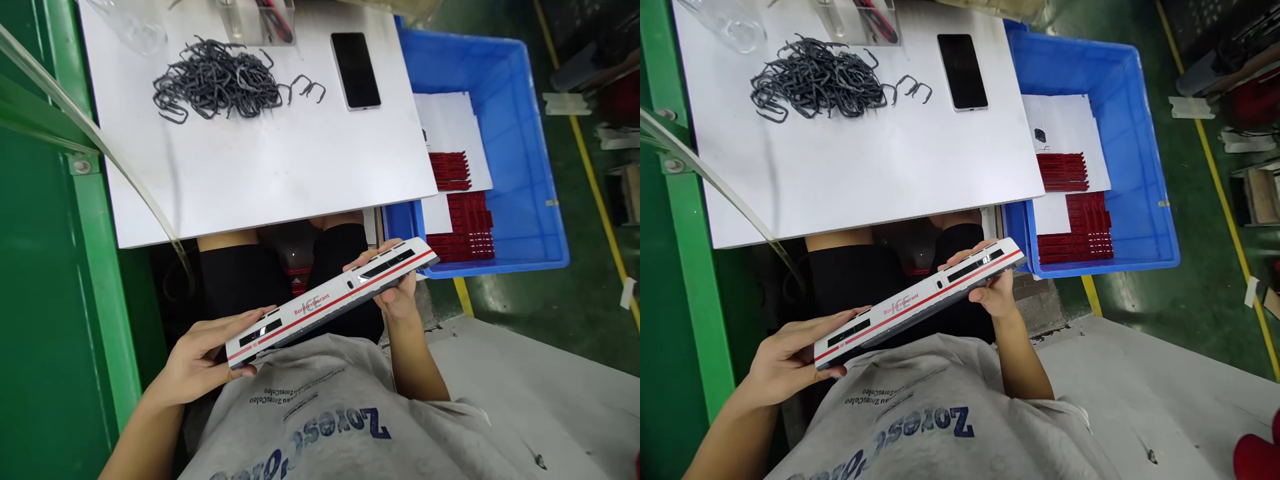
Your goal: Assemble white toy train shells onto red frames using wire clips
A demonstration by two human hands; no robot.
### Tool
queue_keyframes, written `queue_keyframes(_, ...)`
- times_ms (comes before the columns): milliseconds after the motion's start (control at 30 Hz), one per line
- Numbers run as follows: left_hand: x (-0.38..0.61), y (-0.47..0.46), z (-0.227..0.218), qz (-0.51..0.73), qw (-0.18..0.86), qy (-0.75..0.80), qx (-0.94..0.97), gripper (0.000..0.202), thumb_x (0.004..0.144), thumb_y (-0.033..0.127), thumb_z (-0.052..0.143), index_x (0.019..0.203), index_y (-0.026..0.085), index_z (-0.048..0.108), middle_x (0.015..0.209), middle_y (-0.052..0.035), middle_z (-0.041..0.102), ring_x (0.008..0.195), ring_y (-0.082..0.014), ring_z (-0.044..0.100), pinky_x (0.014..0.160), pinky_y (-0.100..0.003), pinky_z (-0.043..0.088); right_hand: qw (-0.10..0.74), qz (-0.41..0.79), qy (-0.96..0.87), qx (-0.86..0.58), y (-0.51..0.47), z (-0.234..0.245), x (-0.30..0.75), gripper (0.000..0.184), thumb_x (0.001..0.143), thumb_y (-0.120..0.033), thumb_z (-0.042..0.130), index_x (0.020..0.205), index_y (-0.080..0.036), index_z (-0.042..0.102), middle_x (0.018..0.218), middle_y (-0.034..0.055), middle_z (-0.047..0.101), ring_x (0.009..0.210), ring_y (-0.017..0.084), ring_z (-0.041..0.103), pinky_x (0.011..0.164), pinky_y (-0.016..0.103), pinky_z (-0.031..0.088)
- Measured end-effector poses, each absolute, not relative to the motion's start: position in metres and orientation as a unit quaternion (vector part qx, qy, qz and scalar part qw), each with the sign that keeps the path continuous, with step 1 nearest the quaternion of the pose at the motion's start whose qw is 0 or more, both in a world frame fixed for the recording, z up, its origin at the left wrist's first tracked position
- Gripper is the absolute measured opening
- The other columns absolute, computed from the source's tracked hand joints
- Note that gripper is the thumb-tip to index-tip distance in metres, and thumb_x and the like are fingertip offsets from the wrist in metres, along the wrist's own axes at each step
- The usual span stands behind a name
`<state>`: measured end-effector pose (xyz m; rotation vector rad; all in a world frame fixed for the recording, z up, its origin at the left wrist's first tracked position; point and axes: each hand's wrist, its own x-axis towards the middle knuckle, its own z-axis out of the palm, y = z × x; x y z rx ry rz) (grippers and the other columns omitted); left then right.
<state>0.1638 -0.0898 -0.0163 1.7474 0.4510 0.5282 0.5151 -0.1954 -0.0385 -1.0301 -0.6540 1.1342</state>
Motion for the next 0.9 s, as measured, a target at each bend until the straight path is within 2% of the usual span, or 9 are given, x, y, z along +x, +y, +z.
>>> queue_keyframes(167, 0.1643, -0.0896, -0.0162, 0.236, 0.597, 0.190, 0.743, 0.071, 0.099, 0.040, 0.092, 0.165, 0.035, 0.065, 0.152, -0.0114, 0.075, 0.132, -0.0330, 0.080, 0.110, -0.038, 0.070, 0.670, 0.490, -0.310, -0.463, -0.1921, -0.0406, 0.5149, 0.082, 0.063, -0.071, 0.108, 0.112, -0.036, 0.053, 0.098, -0.0030, 0.081, 0.087, 0.030, 0.087, 0.086, 0.054, 0.076)
queue_keyframes(333, 0.1655, -0.0907, -0.0166, 0.244, 0.598, 0.183, 0.741, 0.075, 0.096, 0.038, 0.095, 0.164, 0.036, 0.065, 0.149, -0.0120, 0.076, 0.129, -0.0350, 0.081, 0.108, -0.042, 0.072, 0.672, 0.482, -0.329, -0.455, -0.1902, -0.0414, 0.5139, 0.077, 0.067, -0.069, 0.107, 0.114, -0.038, 0.055, 0.095, -0.0053, 0.080, 0.089, 0.029, 0.086, 0.086, 0.052, 0.075)
queue_keyframes(433, 0.1662, -0.0895, -0.0156, 0.245, 0.604, 0.173, 0.739, 0.080, 0.091, 0.037, 0.099, 0.163, 0.036, 0.066, 0.148, -0.0132, 0.077, 0.128, -0.0372, 0.081, 0.107, -0.045, 0.073, 0.667, 0.488, -0.304, -0.475, -0.1911, -0.0435, 0.5122, 0.081, 0.065, -0.073, 0.106, 0.116, -0.037, 0.055, 0.096, -0.0031, 0.080, 0.088, 0.029, 0.085, 0.081, 0.049, 0.074)
queue_keyframes(533, 0.1650, -0.0869, -0.0137, 0.234, 0.609, 0.167, 0.739, 0.079, 0.092, 0.037, 0.098, 0.164, 0.036, 0.065, 0.150, -0.0135, 0.076, 0.131, -0.0386, 0.079, 0.108, -0.047, 0.073, 0.666, 0.496, -0.289, -0.477, -0.1923, -0.0456, 0.5096, 0.082, 0.063, -0.073, 0.106, 0.115, -0.036, 0.055, 0.098, -0.0008, 0.081, 0.087, 0.029, 0.085, 0.080, 0.048, 0.074)
queue_keyframes(667, 0.1623, -0.0863, -0.0123, 0.246, 0.597, 0.163, 0.746, 0.075, 0.095, 0.039, 0.096, 0.164, 0.037, 0.065, 0.147, -0.0117, 0.076, 0.128, -0.0381, 0.080, 0.102, -0.044, 0.076, 0.671, 0.498, -0.299, -0.461, -0.1944, -0.0468, 0.5078, 0.080, 0.065, -0.071, 0.107, 0.114, -0.036, 0.055, 0.097, -0.0009, 0.081, 0.087, 0.029, 0.085, 0.080, 0.047, 0.073)
queue_keyframes(900, 0.1611, -0.0895, -0.0126, 0.245, 0.595, 0.169, 0.747, 0.078, 0.092, 0.039, 0.098, 0.162, 0.045, 0.064, 0.143, -0.0081, 0.078, 0.120, -0.0392, 0.082, 0.089, -0.042, 0.080, 0.641, 0.485, -0.322, -0.499, -0.1991, -0.0466, 0.5138, 0.087, 0.059, -0.082, 0.103, 0.110, -0.036, 0.050, 0.092, -0.0019, 0.078, 0.083, 0.030, 0.083, 0.079, 0.049, 0.072)
